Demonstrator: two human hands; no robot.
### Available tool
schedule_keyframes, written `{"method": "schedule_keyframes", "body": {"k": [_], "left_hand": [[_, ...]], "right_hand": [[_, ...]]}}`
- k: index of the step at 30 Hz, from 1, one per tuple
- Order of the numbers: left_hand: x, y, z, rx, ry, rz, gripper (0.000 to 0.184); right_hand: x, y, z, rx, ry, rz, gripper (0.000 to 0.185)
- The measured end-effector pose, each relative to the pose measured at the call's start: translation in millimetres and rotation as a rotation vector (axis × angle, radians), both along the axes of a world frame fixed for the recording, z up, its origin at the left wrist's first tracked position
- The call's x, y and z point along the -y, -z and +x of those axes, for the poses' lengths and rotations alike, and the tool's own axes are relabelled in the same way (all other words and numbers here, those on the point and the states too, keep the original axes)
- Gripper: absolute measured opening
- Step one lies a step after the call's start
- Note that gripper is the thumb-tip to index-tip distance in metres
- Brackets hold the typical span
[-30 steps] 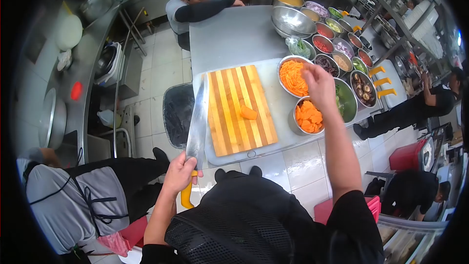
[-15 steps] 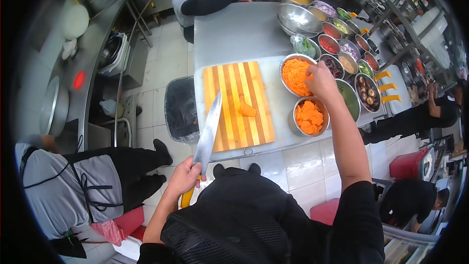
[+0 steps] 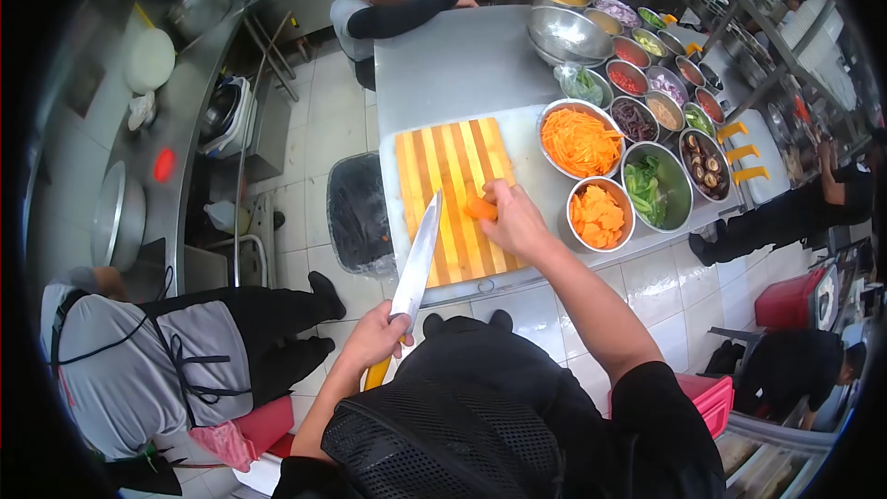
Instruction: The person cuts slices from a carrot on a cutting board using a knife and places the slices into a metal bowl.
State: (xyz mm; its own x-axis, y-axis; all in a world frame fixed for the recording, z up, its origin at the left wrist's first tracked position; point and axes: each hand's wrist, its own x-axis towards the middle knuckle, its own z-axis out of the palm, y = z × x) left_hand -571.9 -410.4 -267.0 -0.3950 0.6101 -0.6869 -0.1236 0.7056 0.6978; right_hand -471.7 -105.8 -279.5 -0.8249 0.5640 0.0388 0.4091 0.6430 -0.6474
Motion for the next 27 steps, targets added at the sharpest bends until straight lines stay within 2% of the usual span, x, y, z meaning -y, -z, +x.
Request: {"method": "schedule_keyframes", "body": {"k": [3, 6, 14, 20, 27], "left_hand": [[9.9, 1.0, 1.0, 0.008, 0.002, 0.015, 0.031], [13.7, -2.4, 1.4, 0.01, 0.012, 0.01, 0.032], [29.0, -5.5, 1.2, 0.046, 0.021, -0.03, 0.031], [28.2, -14.2, -1.9, -0.074, 0.026, -0.013, 0.03], [6.7, -34.4, -12.7, -0.158, 0.068, 0.047, 0.029]], "right_hand": [[-9.0, 0.9, -5.9, -0.06, 0.048, -0.281, 0.037], [-19.9, 15.3, -10.5, -0.168, -0.04, -0.249, 0.032], [-20.6, 16.0, -6.9, -0.174, -0.054, -0.19, 0.034], [-11.3, -0.7, -7.4, -0.099, 0.001, -0.284, 0.034], [-9.6, 14.8, -12.9, -0.153, 0.053, -0.362, 0.032]]}}
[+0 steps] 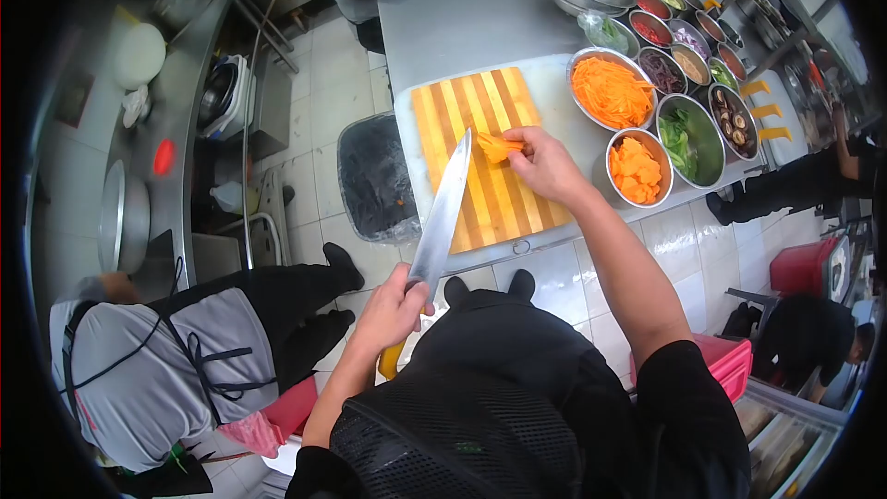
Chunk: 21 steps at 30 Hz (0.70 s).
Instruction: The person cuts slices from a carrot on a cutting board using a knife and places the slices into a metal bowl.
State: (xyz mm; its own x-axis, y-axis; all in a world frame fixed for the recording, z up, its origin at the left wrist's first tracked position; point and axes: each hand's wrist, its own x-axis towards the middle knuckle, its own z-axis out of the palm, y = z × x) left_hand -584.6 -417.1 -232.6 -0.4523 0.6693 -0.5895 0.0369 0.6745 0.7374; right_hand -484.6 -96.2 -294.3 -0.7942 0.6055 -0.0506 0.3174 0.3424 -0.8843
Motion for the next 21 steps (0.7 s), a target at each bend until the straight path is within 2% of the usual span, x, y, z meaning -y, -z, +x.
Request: {"method": "schedule_keyframes", "body": {"k": [2, 14, 21], "left_hand": [[-4.7, -2.7, -1.0, 0.001, 0.001, -0.003, 0.029], [-18.8, 7.2, -8.7, 0.187, 0.031, 0.003, 0.032], [-18.3, 11.4, -8.0, 0.159, 0.044, -0.009, 0.033]], "right_hand": [[2.8, -1.3, -0.5, 0.01, 0.02, -0.05, 0.032], [23.7, 4.3, 3.6, -0.023, 0.015, 0.213, 0.029], [21.9, 9.0, 3.6, -0.067, 0.003, 0.222, 0.03]]}}
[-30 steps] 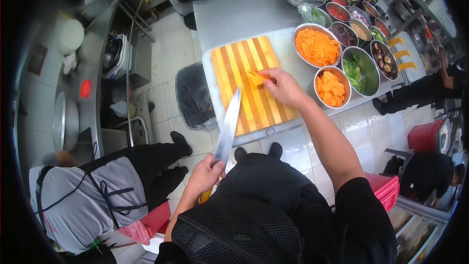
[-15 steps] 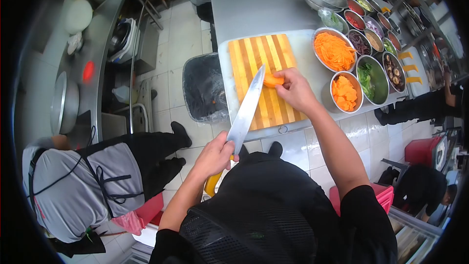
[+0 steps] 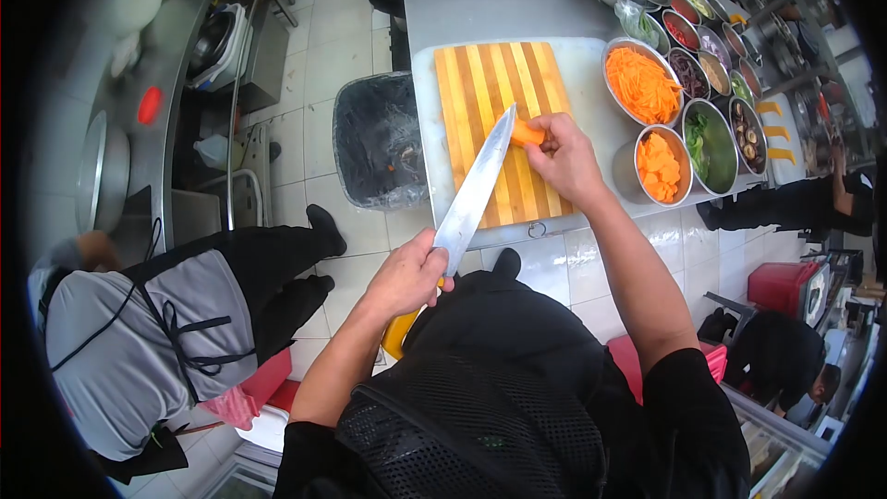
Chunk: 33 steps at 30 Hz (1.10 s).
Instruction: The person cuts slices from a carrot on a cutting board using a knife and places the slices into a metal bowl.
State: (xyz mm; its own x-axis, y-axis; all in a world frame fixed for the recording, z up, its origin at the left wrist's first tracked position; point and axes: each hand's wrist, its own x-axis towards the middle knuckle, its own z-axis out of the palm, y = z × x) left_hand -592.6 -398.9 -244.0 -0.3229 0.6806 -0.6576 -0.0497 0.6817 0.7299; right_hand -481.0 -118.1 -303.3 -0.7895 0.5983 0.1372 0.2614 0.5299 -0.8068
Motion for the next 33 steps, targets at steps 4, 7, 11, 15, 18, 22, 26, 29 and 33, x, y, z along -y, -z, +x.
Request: {"method": "schedule_keyframes", "body": {"k": [4, 7, 11, 15, 18, 22, 26, 29, 33], "left_hand": [[-0.8, -6.2, -0.5, -0.017, -0.003, -0.016, 0.033], [-2.8, -11.0, -2.6, -0.024, 0.013, -0.023, 0.034], [-5.3, -19.0, -4.0, -0.038, 0.046, -0.057, 0.036], [-5.3, -20.3, -2.4, -0.053, 0.043, -0.067, 0.036], [-6.3, -23.0, -1.4, -0.058, 0.038, -0.077, 0.036], [-4.8, -18.8, 3.5, -0.057, 0.012, -0.06, 0.035], [-4.7, -19.5, 4.9, -0.062, 0.001, -0.045, 0.036], [-6.6, -25.1, 3.4, -0.09, 0.038, -0.091, 0.037], [-6.5, -32.8, 4.4, -0.097, 0.058, -0.124, 0.038]], "right_hand": [[-1.1, 2.6, 0.5, -0.016, -0.012, 0.017, 0.03], [-1.0, 2.1, 0.1, -0.013, -0.004, 0.01, 0.03], [0.3, 0.7, -0.2, -0.047, 0.006, -0.009, 0.03], [0.9, 1.4, 0.3, -0.071, 0.004, -0.01, 0.03], [1.4, -0.1, -0.4, -0.074, 0.003, -0.015, 0.03], [0.7, 1.0, 0.1, -0.084, -0.002, -0.004, 0.029], [0.7, 1.4, 0.1, -0.094, -0.006, -0.001, 0.029], [-0.4, 1.7, -0.1, -0.086, -0.007, -0.014, 0.03], [-0.1, 1.3, -0.2, -0.074, 0.001, -0.025, 0.03]]}}
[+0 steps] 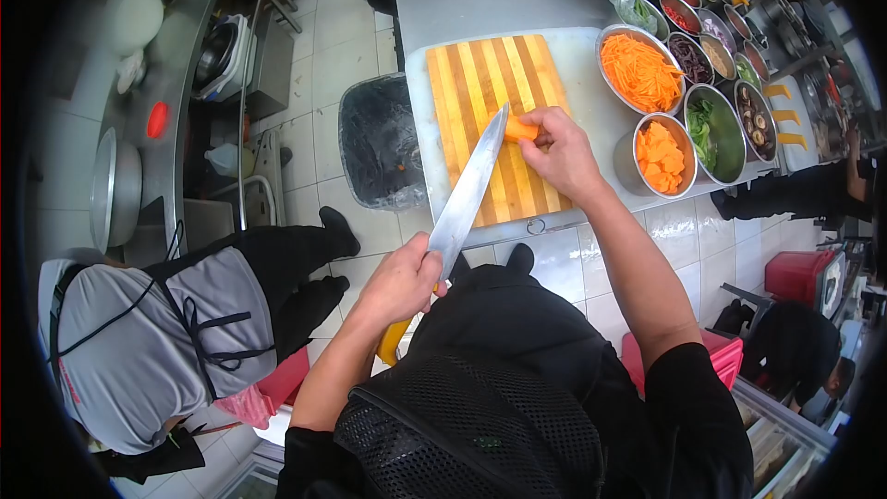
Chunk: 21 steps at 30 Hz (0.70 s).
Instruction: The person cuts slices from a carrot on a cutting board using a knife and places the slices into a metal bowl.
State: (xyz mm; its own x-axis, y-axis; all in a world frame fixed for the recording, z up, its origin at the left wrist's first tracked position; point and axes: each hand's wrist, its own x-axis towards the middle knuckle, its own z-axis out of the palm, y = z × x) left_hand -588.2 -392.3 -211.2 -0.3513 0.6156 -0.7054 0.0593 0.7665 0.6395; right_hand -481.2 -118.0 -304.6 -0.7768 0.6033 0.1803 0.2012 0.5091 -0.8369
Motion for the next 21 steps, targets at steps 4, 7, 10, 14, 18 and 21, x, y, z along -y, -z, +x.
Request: {"method": "schedule_keyframes", "body": {"k": [4, 7, 10, 14, 18, 21], "left_hand": [[-2.2, -3.3, 0.9, -0.01, 0.011, -0.007, 0.037], [-4.5, -5.5, 0.0, -0.016, 0.029, -0.013, 0.037], [-8.5, -9.8, -0.2, -0.019, 0.039, -0.026, 0.037], [-10.9, -12.4, 0.0, -0.029, 0.052, -0.041, 0.038], [-14.0, -13.5, 0.8, -0.025, 0.049, -0.029, 0.038], [-14.8, -11.2, 0.8, -0.022, 0.052, -0.028, 0.038]], "right_hand": [[-0.9, 0.4, -0.6, 0.0, -0.002, 0.008, 0.03], [-1.0, -1.2, -1.0, 0.004, 0.0, 0.011, 0.029], [-0.7, -2.9, -1.1, -0.002, 0.0, 0.0, 0.029], [-0.4, -5.2, -1.3, 0.004, 0.002, -0.016, 0.029], [-1.6, -4.7, -1.5, 0.006, 0.0, -0.007, 0.028], [-1.4, -4.6, -1.8, -0.011, 0.0, -0.006, 0.027]]}}
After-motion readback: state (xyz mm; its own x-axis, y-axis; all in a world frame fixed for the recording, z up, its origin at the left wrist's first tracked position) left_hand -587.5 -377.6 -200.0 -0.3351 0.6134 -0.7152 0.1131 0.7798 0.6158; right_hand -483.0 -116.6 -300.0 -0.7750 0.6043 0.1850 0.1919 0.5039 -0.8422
